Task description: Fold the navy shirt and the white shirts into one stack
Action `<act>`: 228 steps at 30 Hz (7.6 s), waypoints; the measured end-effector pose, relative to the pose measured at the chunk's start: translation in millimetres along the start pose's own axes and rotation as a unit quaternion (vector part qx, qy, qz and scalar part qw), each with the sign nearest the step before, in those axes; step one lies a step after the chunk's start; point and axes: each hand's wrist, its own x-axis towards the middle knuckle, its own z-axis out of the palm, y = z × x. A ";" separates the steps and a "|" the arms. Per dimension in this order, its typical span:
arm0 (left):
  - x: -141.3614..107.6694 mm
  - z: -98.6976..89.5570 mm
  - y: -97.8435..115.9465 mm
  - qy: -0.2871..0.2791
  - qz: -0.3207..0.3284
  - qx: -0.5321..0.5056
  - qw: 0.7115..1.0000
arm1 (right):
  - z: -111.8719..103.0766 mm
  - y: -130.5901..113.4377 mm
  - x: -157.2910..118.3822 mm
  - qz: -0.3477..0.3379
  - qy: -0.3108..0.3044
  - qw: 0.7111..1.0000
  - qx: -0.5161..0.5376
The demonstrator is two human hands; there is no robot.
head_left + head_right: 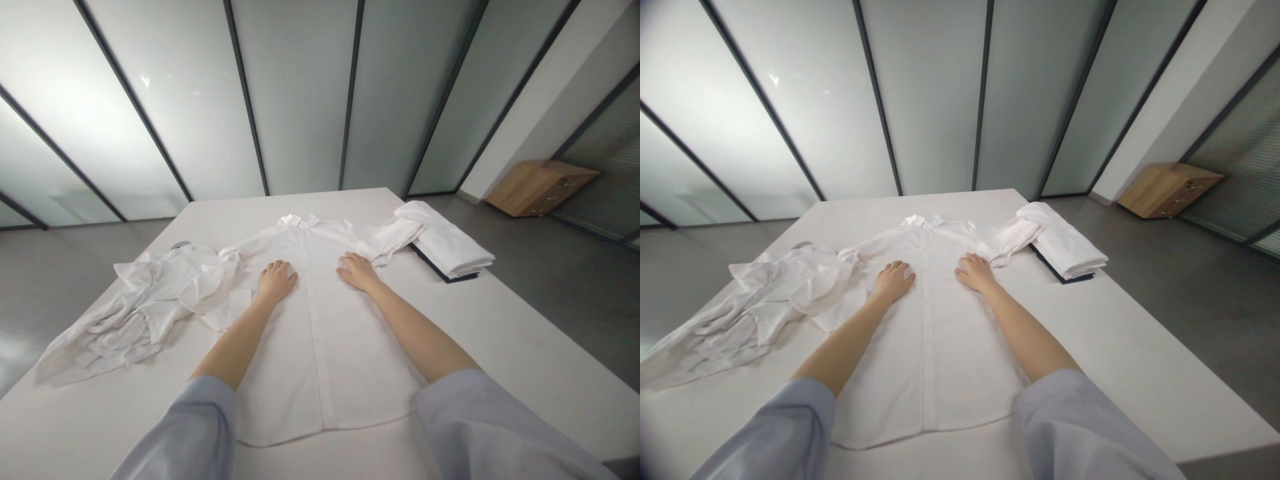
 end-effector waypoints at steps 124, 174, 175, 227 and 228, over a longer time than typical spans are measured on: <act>-86.2 -48.3 -112.7 -0.276 -0.128 -0.669 0.679 | -1.7 57.2 32.6 0.196 0.163 0.962 0.094; -26.7 -28.0 -49.7 -0.170 0.101 -0.249 0.948 | 3.6 37.3 -2.6 0.088 0.121 0.989 -0.014; -26.1 -28.9 -51.9 -0.176 0.096 -0.254 0.946 | 3.4 37.0 -2.6 0.087 0.120 0.989 -0.014; 14.1 2.3 -41.3 0.045 0.064 0.013 0.997 | 0.1 -29.1 -10.7 -0.027 0.034 0.999 -0.008; 11.4 0.6 -39.1 0.033 0.053 0.020 0.998 | 2.5 -29.5 -12.9 -0.026 0.033 0.999 -0.001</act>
